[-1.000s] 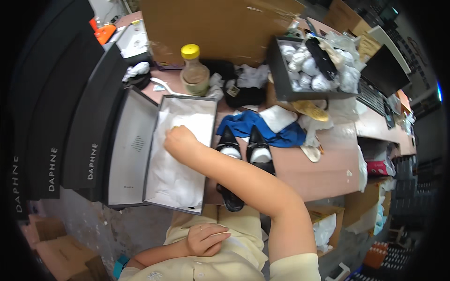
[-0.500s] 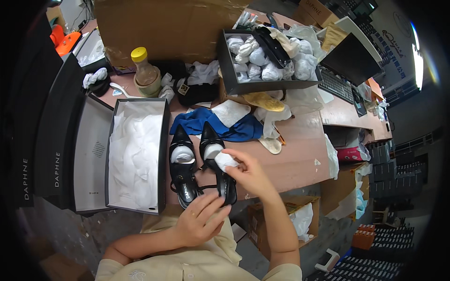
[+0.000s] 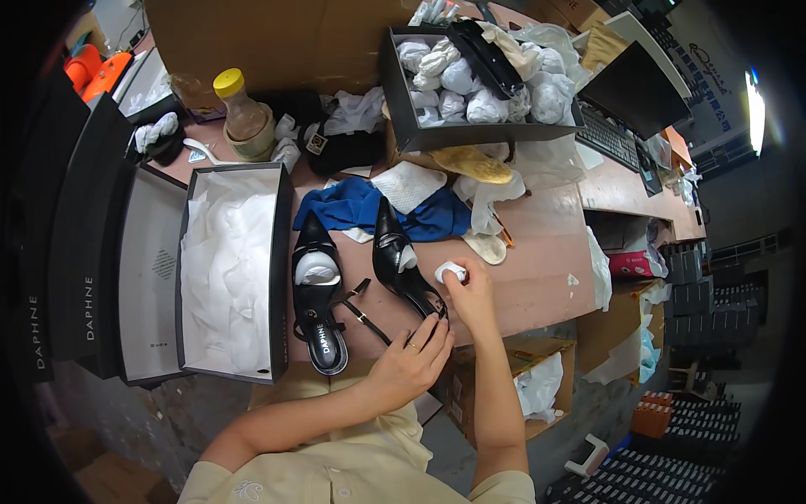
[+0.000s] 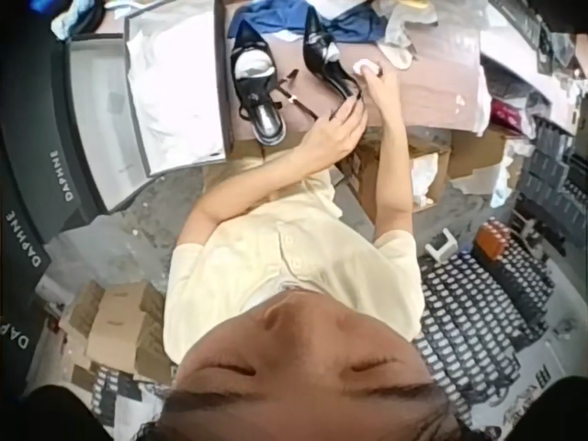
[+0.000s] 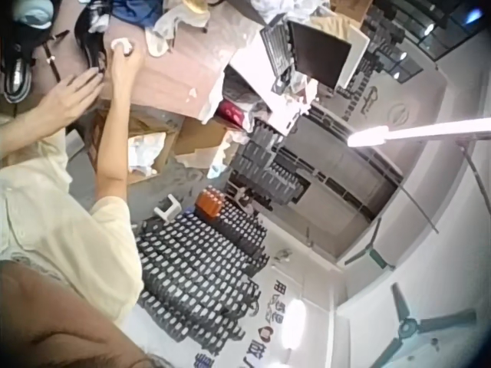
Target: Inspecting, cleaning, and packing black high-heeled shoes into a box.
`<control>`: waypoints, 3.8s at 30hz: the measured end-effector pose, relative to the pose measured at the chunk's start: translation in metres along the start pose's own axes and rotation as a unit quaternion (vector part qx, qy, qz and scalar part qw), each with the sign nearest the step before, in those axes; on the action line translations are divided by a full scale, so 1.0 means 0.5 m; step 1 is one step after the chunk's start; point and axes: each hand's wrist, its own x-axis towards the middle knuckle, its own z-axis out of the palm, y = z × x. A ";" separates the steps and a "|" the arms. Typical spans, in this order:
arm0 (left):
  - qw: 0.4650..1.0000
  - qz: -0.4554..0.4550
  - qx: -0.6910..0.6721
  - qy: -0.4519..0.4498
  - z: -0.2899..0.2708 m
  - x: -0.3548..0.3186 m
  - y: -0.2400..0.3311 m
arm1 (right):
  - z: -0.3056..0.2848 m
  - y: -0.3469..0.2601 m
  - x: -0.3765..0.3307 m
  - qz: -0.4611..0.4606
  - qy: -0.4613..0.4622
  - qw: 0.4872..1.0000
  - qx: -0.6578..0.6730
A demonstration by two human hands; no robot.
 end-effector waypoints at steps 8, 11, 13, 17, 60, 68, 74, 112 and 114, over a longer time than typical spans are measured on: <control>0.994 0.012 -0.094 0.047 0.018 -0.008 -0.017 | 0.011 -0.013 0.004 -0.109 -0.131 0.979 -0.112; 0.993 0.006 -0.105 0.053 0.012 -0.013 -0.024 | 0.010 -0.027 0.023 0.045 -0.183 0.982 -0.019; 0.991 -0.002 -0.113 0.078 0.005 -0.028 -0.033 | 0.006 -0.020 0.027 0.106 -0.176 0.974 0.091; 0.982 -0.027 -0.144 0.117 -0.006 -0.052 -0.049 | 0.002 0.008 0.027 0.153 -0.168 0.951 0.212; 0.773 -0.245 -0.585 0.003 -0.002 -0.152 0.042 | -0.016 -0.006 -0.100 0.117 -0.262 0.947 0.144; 0.773 -0.231 -0.589 0.029 0.000 -0.146 0.040 | -0.006 -0.090 -0.129 -0.001 -0.159 0.949 0.272; 0.809 -0.244 -0.535 0.012 0.002 -0.141 0.050 | 0.026 -0.134 -0.192 -0.162 -0.322 0.924 -0.125; 0.778 -0.207 -0.593 -0.010 -0.012 -0.159 0.013 | 0.092 -0.062 -0.052 -0.175 -0.216 0.909 -0.310; 0.808 -0.184 -0.558 0.043 -0.007 -0.160 0.017 | 0.049 -0.053 -0.042 -0.087 -0.258 0.950 -0.152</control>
